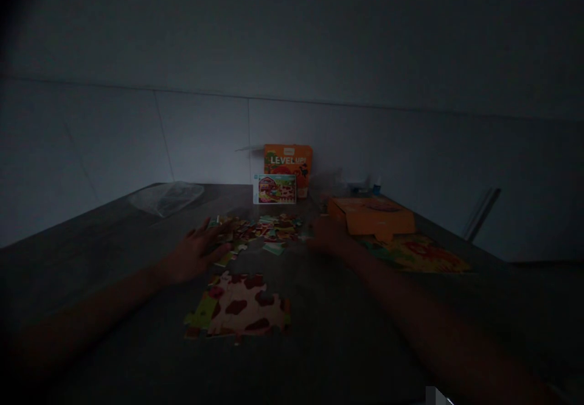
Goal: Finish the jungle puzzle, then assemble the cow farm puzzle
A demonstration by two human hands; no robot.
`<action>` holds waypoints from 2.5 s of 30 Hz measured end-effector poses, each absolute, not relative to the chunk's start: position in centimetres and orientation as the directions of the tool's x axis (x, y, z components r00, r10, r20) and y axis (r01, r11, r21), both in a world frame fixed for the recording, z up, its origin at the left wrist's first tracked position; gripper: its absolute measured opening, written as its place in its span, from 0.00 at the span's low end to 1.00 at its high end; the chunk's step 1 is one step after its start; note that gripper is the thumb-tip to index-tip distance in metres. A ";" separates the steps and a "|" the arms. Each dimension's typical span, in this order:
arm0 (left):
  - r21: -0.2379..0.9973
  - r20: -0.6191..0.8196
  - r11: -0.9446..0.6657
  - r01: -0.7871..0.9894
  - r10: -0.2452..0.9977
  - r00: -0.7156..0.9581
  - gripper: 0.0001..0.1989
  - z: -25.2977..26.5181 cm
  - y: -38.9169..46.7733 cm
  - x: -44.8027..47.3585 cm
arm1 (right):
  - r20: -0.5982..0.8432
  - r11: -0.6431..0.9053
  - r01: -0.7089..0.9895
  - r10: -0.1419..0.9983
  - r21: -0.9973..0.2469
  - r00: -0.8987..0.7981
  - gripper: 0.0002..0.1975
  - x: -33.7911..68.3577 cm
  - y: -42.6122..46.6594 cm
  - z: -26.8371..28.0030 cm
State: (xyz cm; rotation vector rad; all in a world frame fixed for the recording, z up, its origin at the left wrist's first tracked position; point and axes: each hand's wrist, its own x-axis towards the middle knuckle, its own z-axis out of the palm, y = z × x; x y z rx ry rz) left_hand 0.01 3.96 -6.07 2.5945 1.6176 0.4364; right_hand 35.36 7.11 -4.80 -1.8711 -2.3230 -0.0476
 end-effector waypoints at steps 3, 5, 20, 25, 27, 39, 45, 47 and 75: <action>0.183 0.189 -0.433 0.883 0.897 0.400 0.33 -6.0 3.9 0.1 | 0.100 0.203 0.976 0.976 -0.078 -0.195 0.23 35.1 7.2 -5.0; 0.184 0.178 -0.411 0.893 0.907 0.381 0.32 -6.0 3.9 0.1 | 0.097 0.199 0.976 0.977 -0.088 -0.191 0.25 35.2 7.3 -5.1; 0.158 0.129 -0.327 0.932 0.942 0.309 0.34 -6.6 3.9 0.0 | 0.220 0.191 0.971 0.963 -0.146 -0.156 0.27 34.8 6.7 -4.9; 0.137 0.096 -0.253 0.958 0.966 0.242 0.34 -6.5 3.7 0.1 | 0.315 0.236 0.942 0.936 -0.240 -0.154 0.19 33.9 6.1 -4.4; 0.157 0.114 -0.265 0.951 0.962 0.249 0.35 -6.1 3.4 0.2 | 0.358 0.255 0.924 0.923 -0.286 -0.143 0.17 33.0 5.6 -4.1; 0.066 0.221 -0.881 0.469 0.472 0.854 0.31 -4.2 0.7 1.8 | 0.396 0.496 0.407 0.865 -0.767 -0.308 0.17 28.4 1.7 -4.9; 0.051 0.211 -0.868 0.494 0.493 0.844 0.34 -4.1 1.3 1.3 | 0.423 0.548 0.505 0.836 -0.667 -0.349 0.14 28.8 2.3 -5.0; 0.042 0.188 -0.880 0.474 0.473 0.861 0.35 -4.2 1.2 1.5 | 0.454 0.609 0.508 0.793 -0.609 -0.406 0.12 28.5 2.3 -5.2; 0.099 0.177 -0.619 0.779 0.781 0.599 0.33 -5.8 3.6 -0.4 | 0.325 0.527 0.837 0.825 -0.148 -0.463 0.09 32.8 7.8 -7.3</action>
